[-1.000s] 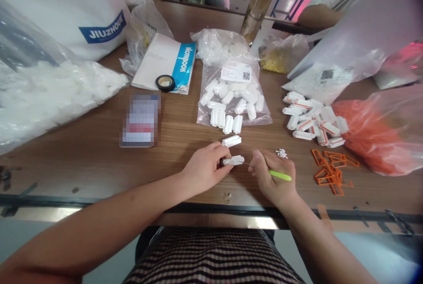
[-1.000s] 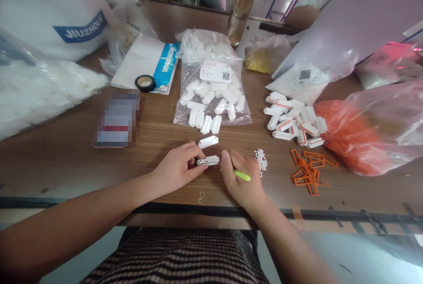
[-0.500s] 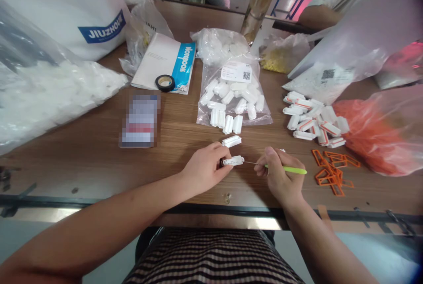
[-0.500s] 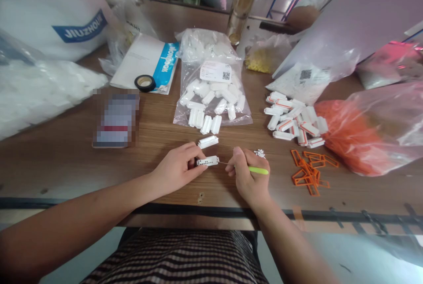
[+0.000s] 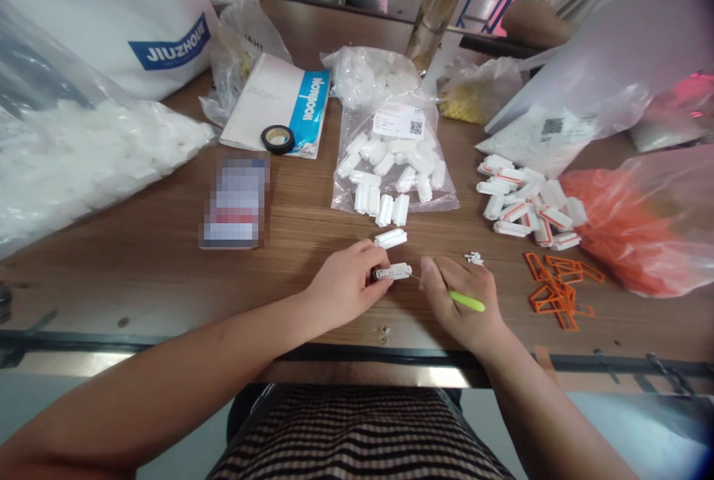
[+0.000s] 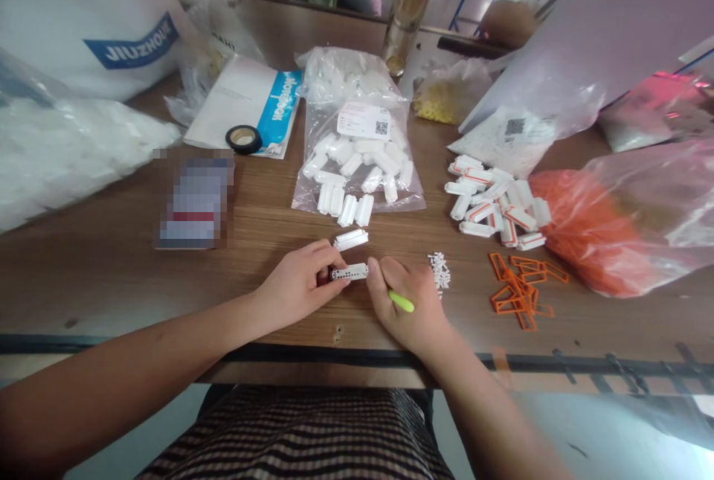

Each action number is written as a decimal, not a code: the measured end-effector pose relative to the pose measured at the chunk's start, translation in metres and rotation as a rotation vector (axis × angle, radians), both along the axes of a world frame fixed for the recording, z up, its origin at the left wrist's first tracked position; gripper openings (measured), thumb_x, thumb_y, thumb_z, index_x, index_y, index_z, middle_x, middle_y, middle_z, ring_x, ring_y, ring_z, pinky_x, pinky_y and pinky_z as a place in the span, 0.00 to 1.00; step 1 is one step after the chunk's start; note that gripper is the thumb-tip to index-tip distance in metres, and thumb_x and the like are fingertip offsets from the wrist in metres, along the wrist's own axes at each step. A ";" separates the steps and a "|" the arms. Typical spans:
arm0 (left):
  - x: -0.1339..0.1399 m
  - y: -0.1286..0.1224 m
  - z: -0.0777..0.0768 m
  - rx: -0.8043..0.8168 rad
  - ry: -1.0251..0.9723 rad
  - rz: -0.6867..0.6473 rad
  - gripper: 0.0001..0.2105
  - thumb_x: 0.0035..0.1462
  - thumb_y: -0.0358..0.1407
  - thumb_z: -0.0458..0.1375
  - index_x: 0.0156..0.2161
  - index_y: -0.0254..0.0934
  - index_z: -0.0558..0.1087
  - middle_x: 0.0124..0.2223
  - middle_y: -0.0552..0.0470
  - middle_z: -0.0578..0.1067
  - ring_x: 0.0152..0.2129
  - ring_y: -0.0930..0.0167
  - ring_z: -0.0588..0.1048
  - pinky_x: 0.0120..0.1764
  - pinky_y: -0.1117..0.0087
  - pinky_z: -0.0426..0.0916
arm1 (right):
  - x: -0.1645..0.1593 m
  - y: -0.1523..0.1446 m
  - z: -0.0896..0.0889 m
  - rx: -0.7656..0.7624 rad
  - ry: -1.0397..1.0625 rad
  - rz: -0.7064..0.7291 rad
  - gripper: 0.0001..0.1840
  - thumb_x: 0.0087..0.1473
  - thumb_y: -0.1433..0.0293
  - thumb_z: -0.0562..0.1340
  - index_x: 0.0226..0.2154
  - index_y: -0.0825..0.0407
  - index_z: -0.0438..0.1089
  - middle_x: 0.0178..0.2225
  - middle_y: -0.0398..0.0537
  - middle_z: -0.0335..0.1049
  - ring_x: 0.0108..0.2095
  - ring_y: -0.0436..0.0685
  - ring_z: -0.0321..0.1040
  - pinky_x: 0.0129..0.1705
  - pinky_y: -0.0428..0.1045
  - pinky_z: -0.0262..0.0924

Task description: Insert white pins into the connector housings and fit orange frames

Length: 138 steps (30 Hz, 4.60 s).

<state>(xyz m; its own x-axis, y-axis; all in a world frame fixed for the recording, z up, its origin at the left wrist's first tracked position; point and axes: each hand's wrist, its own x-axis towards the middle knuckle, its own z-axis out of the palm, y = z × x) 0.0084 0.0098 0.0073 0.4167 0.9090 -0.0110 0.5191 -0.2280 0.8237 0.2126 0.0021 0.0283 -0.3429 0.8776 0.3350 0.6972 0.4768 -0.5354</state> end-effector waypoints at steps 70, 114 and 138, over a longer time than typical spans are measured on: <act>-0.001 0.002 0.001 0.032 0.009 -0.014 0.02 0.58 0.32 0.60 0.34 0.37 0.72 0.34 0.55 0.68 0.25 0.75 0.67 0.30 0.70 0.61 | 0.001 -0.002 -0.011 -0.139 0.315 -0.212 0.22 0.64 0.67 0.56 0.19 0.51 0.69 0.19 0.42 0.70 0.19 0.48 0.66 0.24 0.45 0.61; -0.001 0.004 -0.004 -0.002 -0.013 0.047 0.06 0.53 0.32 0.64 0.32 0.37 0.70 0.30 0.57 0.69 0.23 0.75 0.68 0.29 0.71 0.62 | 0.000 0.008 -0.019 -0.397 0.652 -0.346 0.25 0.62 0.58 0.58 0.18 0.53 0.69 0.18 0.44 0.70 0.15 0.46 0.64 0.17 0.43 0.58; -0.001 0.004 -0.003 -0.102 -0.098 0.099 0.13 0.50 0.32 0.66 0.39 0.39 0.67 0.33 0.57 0.75 0.23 0.76 0.71 0.29 0.72 0.67 | -0.002 0.004 -0.019 -0.313 0.654 -0.329 0.25 0.63 0.59 0.57 0.18 0.53 0.70 0.18 0.44 0.70 0.16 0.47 0.64 0.17 0.44 0.59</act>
